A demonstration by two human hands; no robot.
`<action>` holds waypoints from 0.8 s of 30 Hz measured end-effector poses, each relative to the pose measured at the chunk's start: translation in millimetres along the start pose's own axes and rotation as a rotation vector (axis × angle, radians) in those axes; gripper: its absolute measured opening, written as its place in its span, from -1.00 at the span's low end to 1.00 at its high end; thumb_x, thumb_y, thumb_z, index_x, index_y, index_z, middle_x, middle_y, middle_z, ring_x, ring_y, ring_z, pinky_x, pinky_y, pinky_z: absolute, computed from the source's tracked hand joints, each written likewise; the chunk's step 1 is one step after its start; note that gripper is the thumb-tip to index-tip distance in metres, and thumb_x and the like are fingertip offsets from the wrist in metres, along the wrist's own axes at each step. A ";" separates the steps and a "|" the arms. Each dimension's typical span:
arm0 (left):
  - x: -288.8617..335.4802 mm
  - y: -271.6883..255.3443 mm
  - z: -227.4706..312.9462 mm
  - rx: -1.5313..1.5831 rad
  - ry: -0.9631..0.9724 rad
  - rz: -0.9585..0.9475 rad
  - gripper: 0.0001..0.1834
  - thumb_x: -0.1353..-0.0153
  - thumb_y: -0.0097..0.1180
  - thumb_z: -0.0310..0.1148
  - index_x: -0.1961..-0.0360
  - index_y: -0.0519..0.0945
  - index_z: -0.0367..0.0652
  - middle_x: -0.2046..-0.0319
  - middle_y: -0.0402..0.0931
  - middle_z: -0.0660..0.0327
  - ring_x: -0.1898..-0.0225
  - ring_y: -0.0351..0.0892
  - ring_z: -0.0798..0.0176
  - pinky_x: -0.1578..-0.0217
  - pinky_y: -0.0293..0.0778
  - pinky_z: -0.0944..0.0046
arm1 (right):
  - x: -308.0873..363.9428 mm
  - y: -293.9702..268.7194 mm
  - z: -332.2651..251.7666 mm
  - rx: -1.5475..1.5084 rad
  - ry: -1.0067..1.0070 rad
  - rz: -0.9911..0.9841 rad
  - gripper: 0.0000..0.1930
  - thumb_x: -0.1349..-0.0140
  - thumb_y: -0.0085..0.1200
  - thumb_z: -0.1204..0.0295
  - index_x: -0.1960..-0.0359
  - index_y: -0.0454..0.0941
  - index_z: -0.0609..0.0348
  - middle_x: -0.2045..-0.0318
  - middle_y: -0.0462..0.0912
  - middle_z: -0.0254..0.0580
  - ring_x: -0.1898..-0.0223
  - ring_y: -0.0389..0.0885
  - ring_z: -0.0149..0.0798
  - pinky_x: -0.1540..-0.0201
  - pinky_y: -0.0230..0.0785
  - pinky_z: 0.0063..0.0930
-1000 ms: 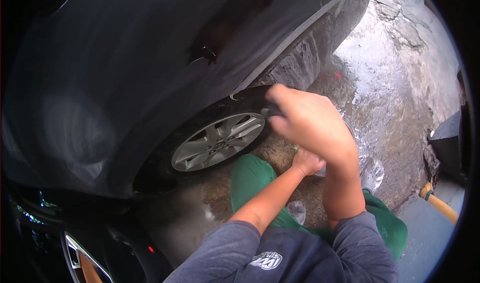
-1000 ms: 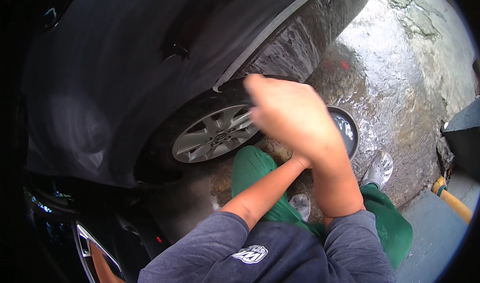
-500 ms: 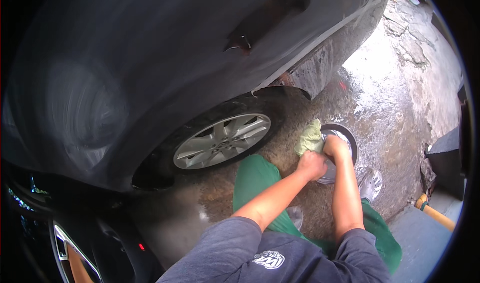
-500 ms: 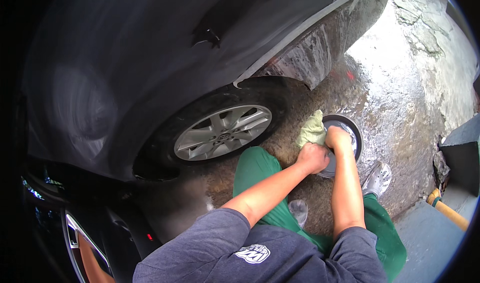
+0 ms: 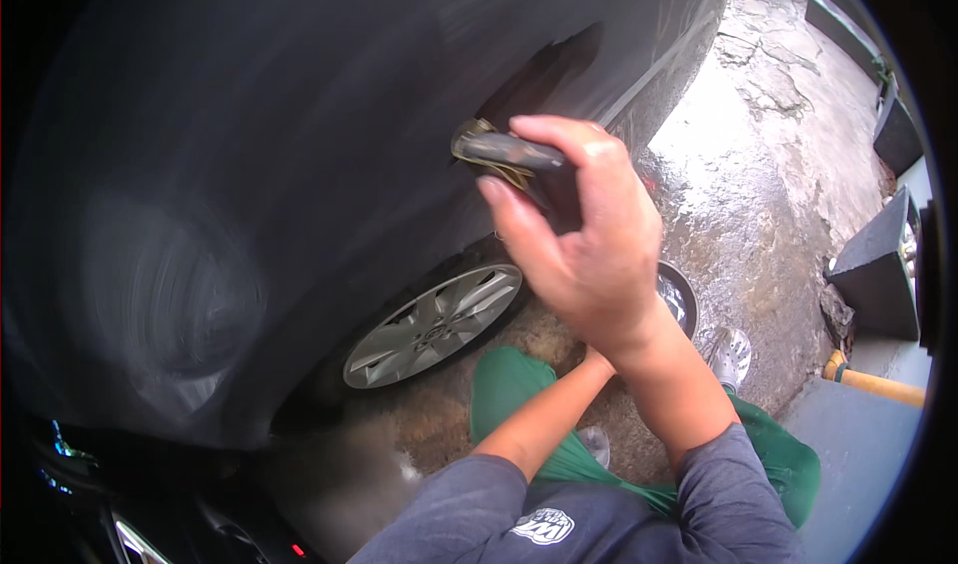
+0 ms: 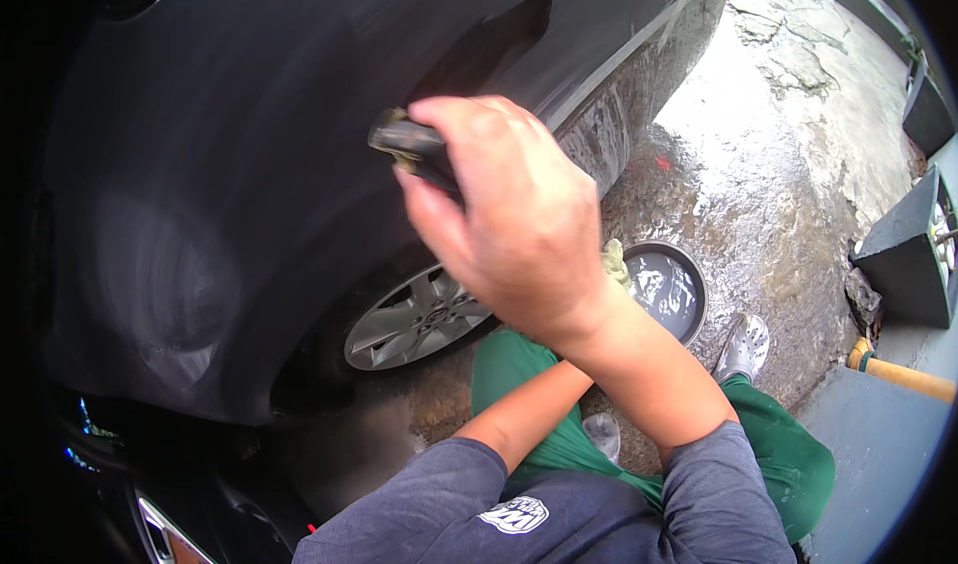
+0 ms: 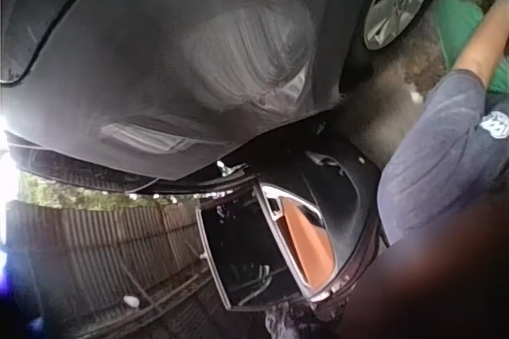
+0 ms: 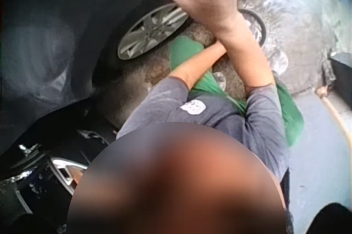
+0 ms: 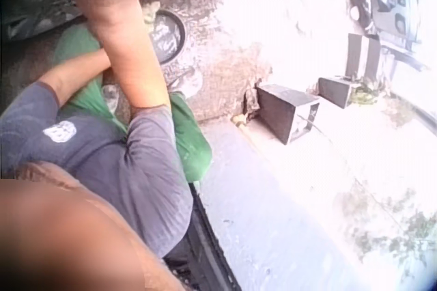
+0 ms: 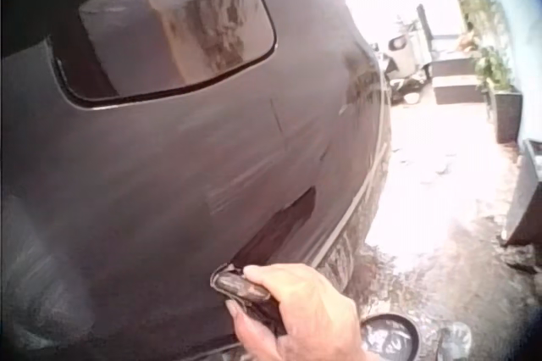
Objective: Sanding and cleaning a specific area of a car's exterior body panel as part of detailing.
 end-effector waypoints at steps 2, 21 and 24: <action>-4.1 9.3 8.8 0.015 0.011 -0.017 -0.72 -0.16 0.09 -0.10 0.35 0.68 -0.05 0.34 0.70 0.11 0.22 0.67 0.06 0.09 0.47 0.03 | -14.6 5.1 0.0 0.078 -0.054 0.014 -0.62 -0.02 0.32 0.57 0.09 0.52 0.23 0.30 0.59 -0.07 0.29 0.64 0.01 0.22 0.53 -0.26; 10.6 -13.1 -16.7 0.007 -0.059 -0.027 -0.72 -0.16 0.09 -0.09 0.34 0.69 -0.04 0.34 0.70 0.11 0.22 0.67 0.06 0.09 0.47 0.04 | -10.0 11.2 13.9 0.228 0.099 0.089 -0.70 -0.08 0.30 0.52 0.13 0.55 0.26 0.28 0.65 -0.06 0.30 0.66 0.00 0.22 0.55 -0.24; 4.8 -1.1 1.9 0.006 -0.049 -0.034 -0.72 -0.16 0.09 -0.09 0.33 0.69 -0.04 0.34 0.70 0.11 0.22 0.67 0.06 0.09 0.47 0.04 | 9.8 35.6 -26.3 0.152 -0.165 0.000 -0.66 -0.02 0.33 0.51 0.13 0.56 0.24 0.25 0.66 -0.07 0.25 0.68 -0.01 0.17 0.56 -0.28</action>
Point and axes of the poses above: each hand's wrist, its own x-axis away from the middle knuckle, its own y-axis out of the palm, z = x × y, the point moved 9 cm from there along -x, towards the middle knuckle
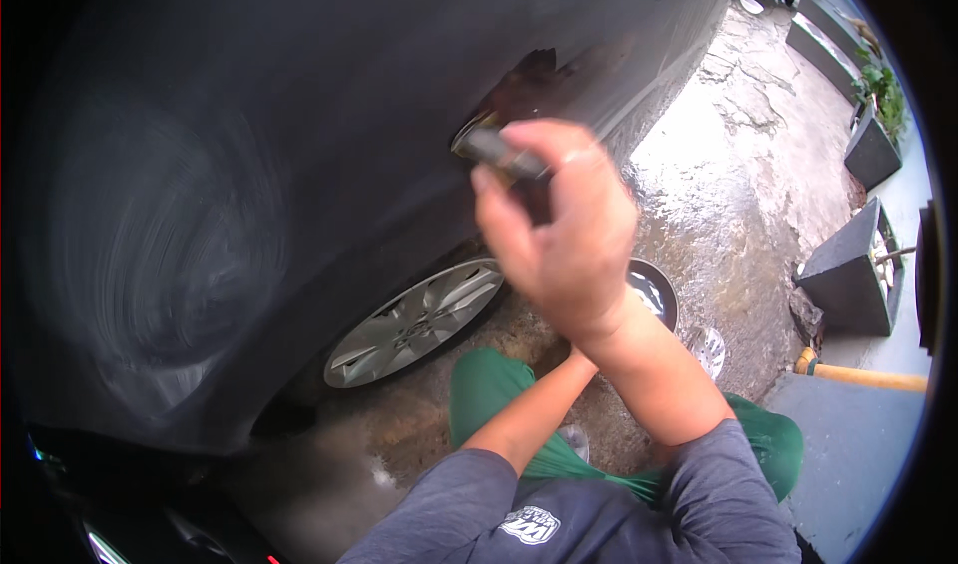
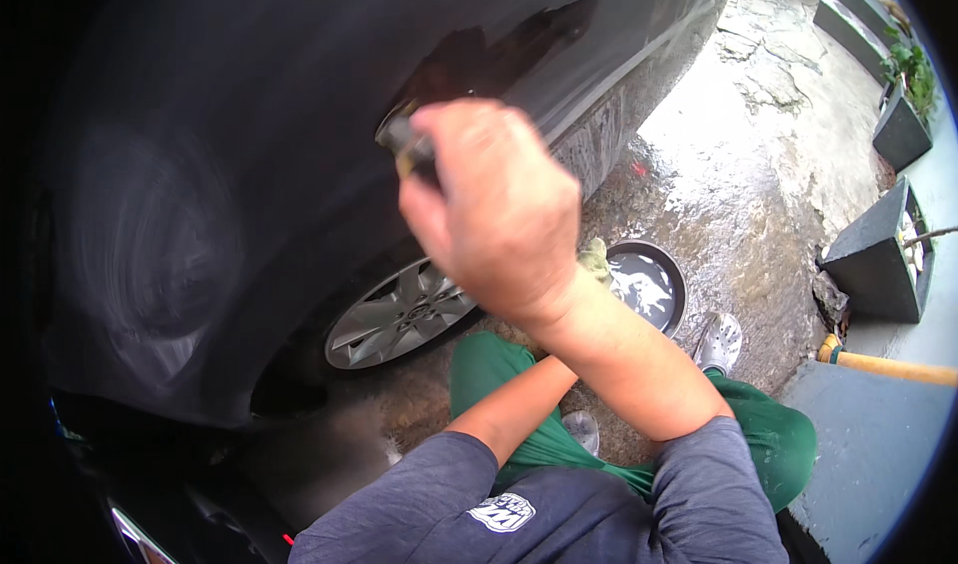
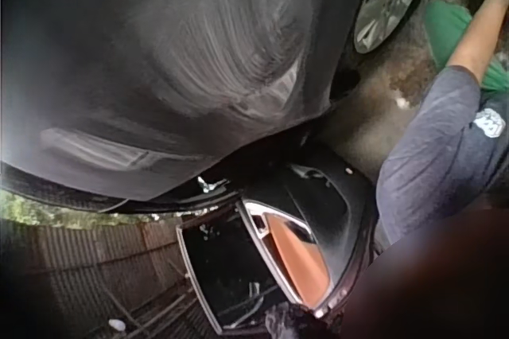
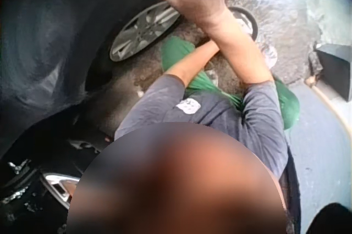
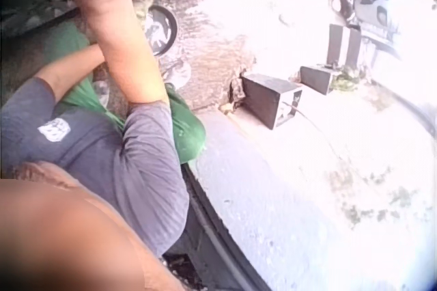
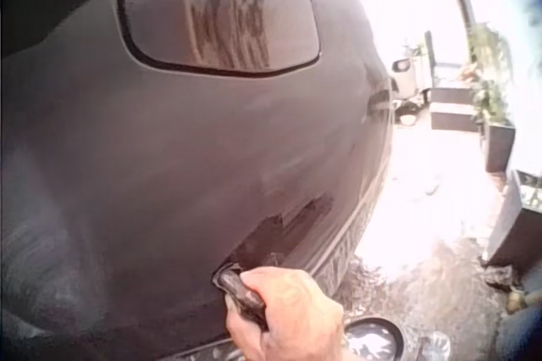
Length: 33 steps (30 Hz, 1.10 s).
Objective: Sanding and cleaning a specific area of a car's exterior body panel as part of detailing.
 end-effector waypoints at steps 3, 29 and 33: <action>4.9 -4.0 -8.7 0.006 0.013 -0.025 -0.71 -0.16 0.09 -0.09 0.33 0.69 -0.04 0.34 0.70 0.11 0.22 0.67 0.07 0.09 0.47 0.04 | -12.2 -14.6 30.8 0.080 0.089 0.037 -0.68 -0.04 0.32 0.49 0.15 0.56 0.24 0.28 0.65 -0.08 0.29 0.66 0.00 0.22 0.55 -0.26; -3.2 5.4 -3.2 -0.098 0.082 -0.151 -0.71 -0.17 0.09 -0.08 0.32 0.69 -0.03 0.33 0.70 0.12 0.22 0.67 0.07 0.09 0.46 0.04 | -23.1 -20.5 58.0 0.037 0.344 0.044 -0.62 -0.08 0.36 0.51 0.09 0.50 0.29 0.32 0.65 -0.03 0.34 0.70 -0.05 0.24 0.56 -0.33; -13.9 14.3 10.4 -0.116 0.065 -0.145 -0.70 -0.17 0.09 -0.08 0.31 0.69 -0.03 0.33 0.70 0.12 0.21 0.67 0.07 0.09 0.46 0.04 | -6.6 1.4 7.6 -0.015 0.086 -0.028 -0.64 -0.03 0.29 0.53 0.13 0.47 0.30 0.31 0.60 -0.07 0.33 0.66 -0.02 0.24 0.56 -0.28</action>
Point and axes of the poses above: each hand's wrist, its own x-axis away from the middle knuckle, its own y-axis out of the palm, z = x × y, the point moved 9 cm from there along -x, towards the middle knuckle
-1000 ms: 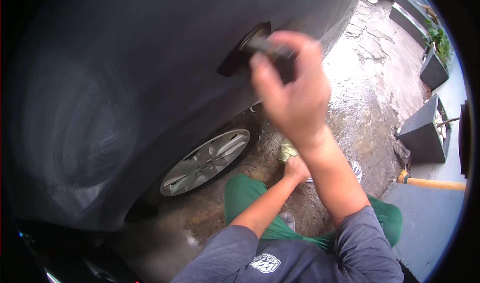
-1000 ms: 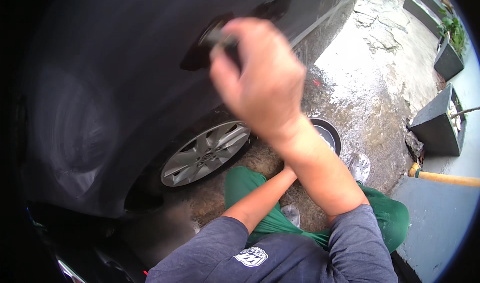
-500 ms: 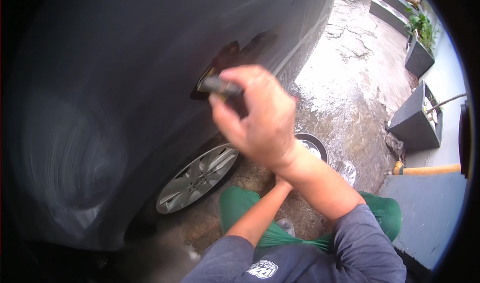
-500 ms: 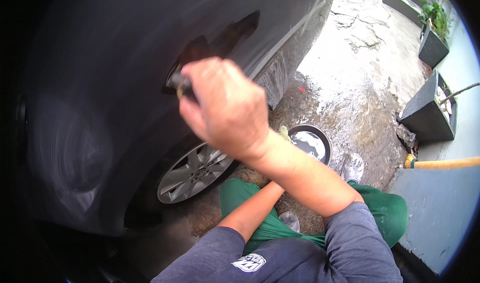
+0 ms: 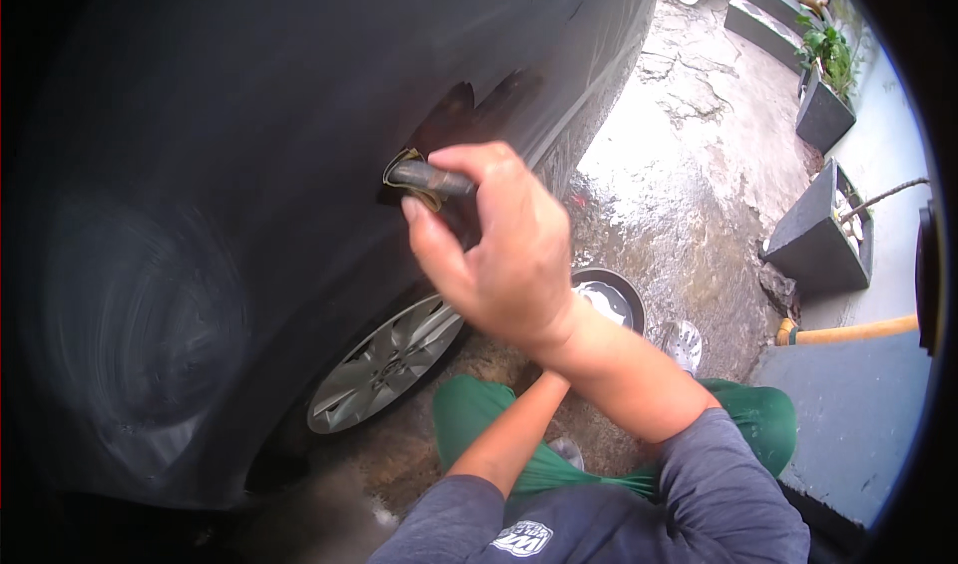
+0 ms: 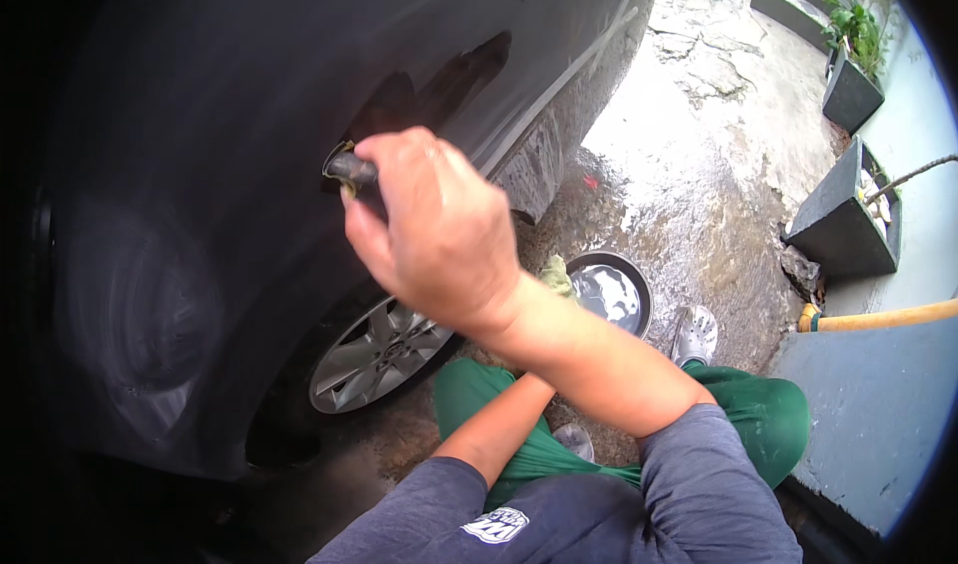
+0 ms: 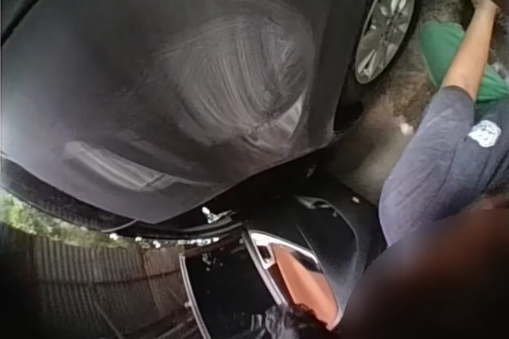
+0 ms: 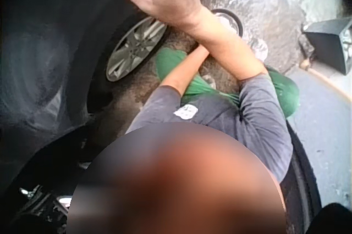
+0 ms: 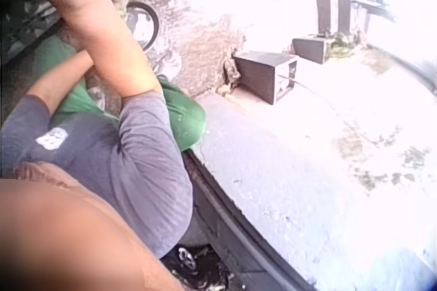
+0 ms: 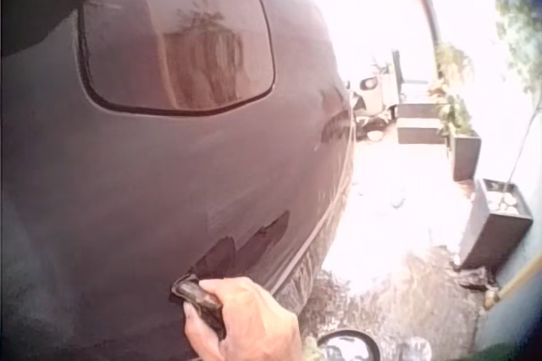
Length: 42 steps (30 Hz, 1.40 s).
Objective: Sanding and cleaning a specific area of a car's exterior body panel as part of detailing.
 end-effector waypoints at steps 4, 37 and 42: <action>9.2 -8.2 -16.8 -0.002 -0.023 -0.012 -0.70 -0.17 0.09 -0.07 0.31 0.69 -0.03 0.33 0.70 0.12 0.21 0.67 0.07 0.09 0.46 0.05 | -21.1 -22.6 46.0 0.066 0.257 0.098 -0.66 -0.10 0.29 0.48 0.10 0.49 0.30 0.33 0.59 -0.06 0.35 0.66 0.01 0.27 0.55 -0.27; 10.2 23.1 -28.2 0.407 -0.098 0.370 -0.70 -0.18 0.10 -0.04 0.37 0.69 -0.03 0.40 0.67 0.17 0.22 0.66 0.08 0.11 0.47 0.06 | -4.9 -9.1 13.9 0.055 0.119 0.107 -0.66 -0.13 0.29 0.46 0.11 0.48 0.29 0.31 0.63 0.04 0.34 0.68 0.09 0.29 0.55 -0.21; 16.2 -22.8 -7.6 0.268 -0.220 0.575 -0.70 -0.18 0.10 -0.05 0.37 0.69 -0.03 0.38 0.68 0.16 0.21 0.67 0.06 0.11 0.48 0.04 | -14.1 -18.1 28.8 0.049 0.127 0.099 -0.66 -0.12 0.30 0.48 0.10 0.48 0.28 0.30 0.62 0.03 0.35 0.67 0.07 0.30 0.55 -0.21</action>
Point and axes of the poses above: each hand's wrist, its own x-axis away from the middle knuckle, its own y-axis out of the palm, z = x × y, the point moved 9 cm from there along -x, towards the middle knuckle
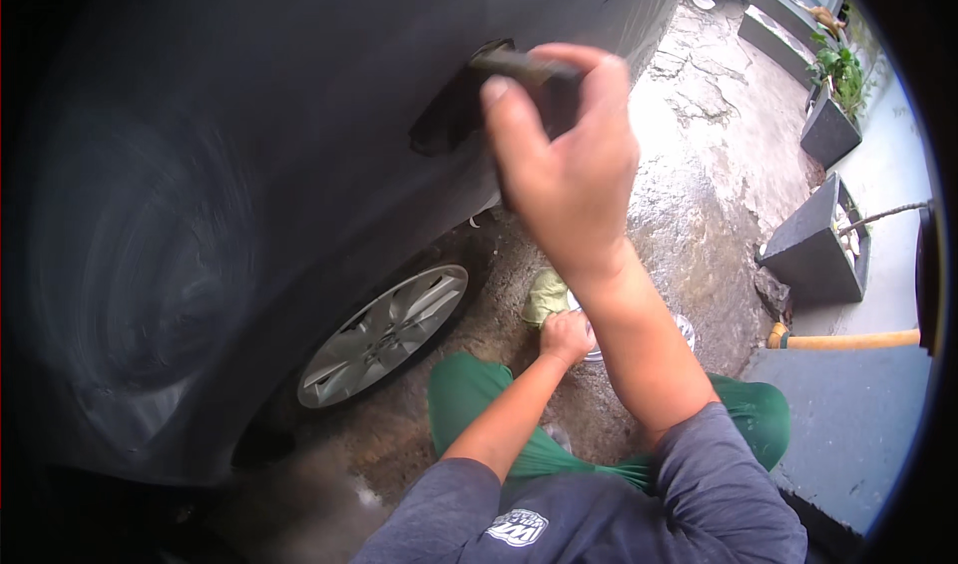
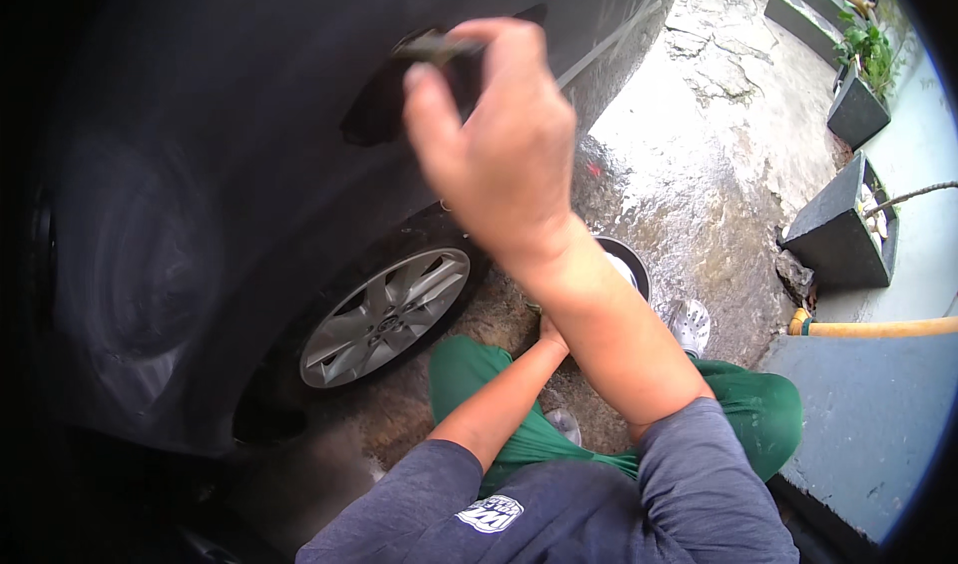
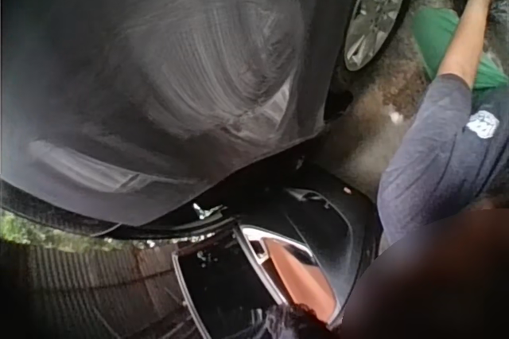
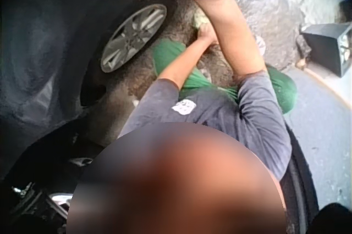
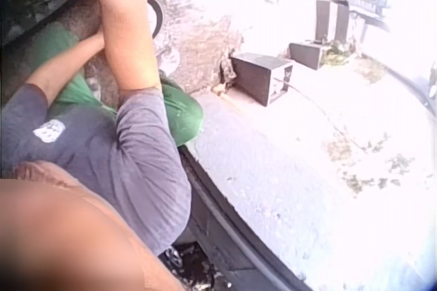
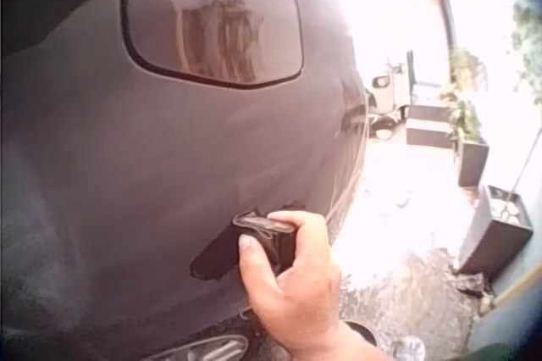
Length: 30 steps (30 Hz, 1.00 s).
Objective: Sanding and cleaning a specific area of a car's exterior body panel as part of detailing.
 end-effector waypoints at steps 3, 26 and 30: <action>-8.3 -26.2 25.1 -0.078 -0.020 0.154 -0.70 -0.19 0.10 -0.06 0.36 0.69 -0.03 0.37 0.69 0.16 0.20 0.67 0.05 0.11 0.48 0.04 | 14.4 5.1 -18.5 0.026 -0.092 0.000 -0.64 -0.11 0.31 0.47 0.09 0.48 0.27 0.32 0.61 -0.01 0.36 0.67 0.05 0.31 0.55 -0.23; 2.1 15.9 -8.7 -0.296 0.140 -0.619 -0.61 -0.18 0.12 -0.01 0.16 0.69 -0.07 0.20 0.68 0.09 0.09 0.64 0.02 -0.03 0.45 0.04 | 7.4 5.8 -10.3 0.014 -0.004 0.009 -0.63 -0.11 0.32 0.46 0.08 0.48 0.27 0.38 0.62 -0.07 0.42 0.67 -0.01 0.33 0.53 -0.24; 0.6 2.7 -15.7 -0.212 0.255 -0.388 -0.68 -0.19 0.09 -0.05 0.31 0.69 -0.05 0.34 0.68 0.12 0.18 0.66 0.07 0.05 0.45 0.04 | -9.1 6.7 -8.5 0.008 -0.059 0.011 -0.65 -0.13 0.30 0.46 0.10 0.46 0.28 0.36 0.62 0.00 0.41 0.66 0.06 0.32 0.52 -0.22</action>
Point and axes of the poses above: each hand's wrist, its own x-axis away from the middle knuckle, its own y-axis out of the palm, z = x × y, the point moved 9 cm from there along -x, towards the middle knuckle
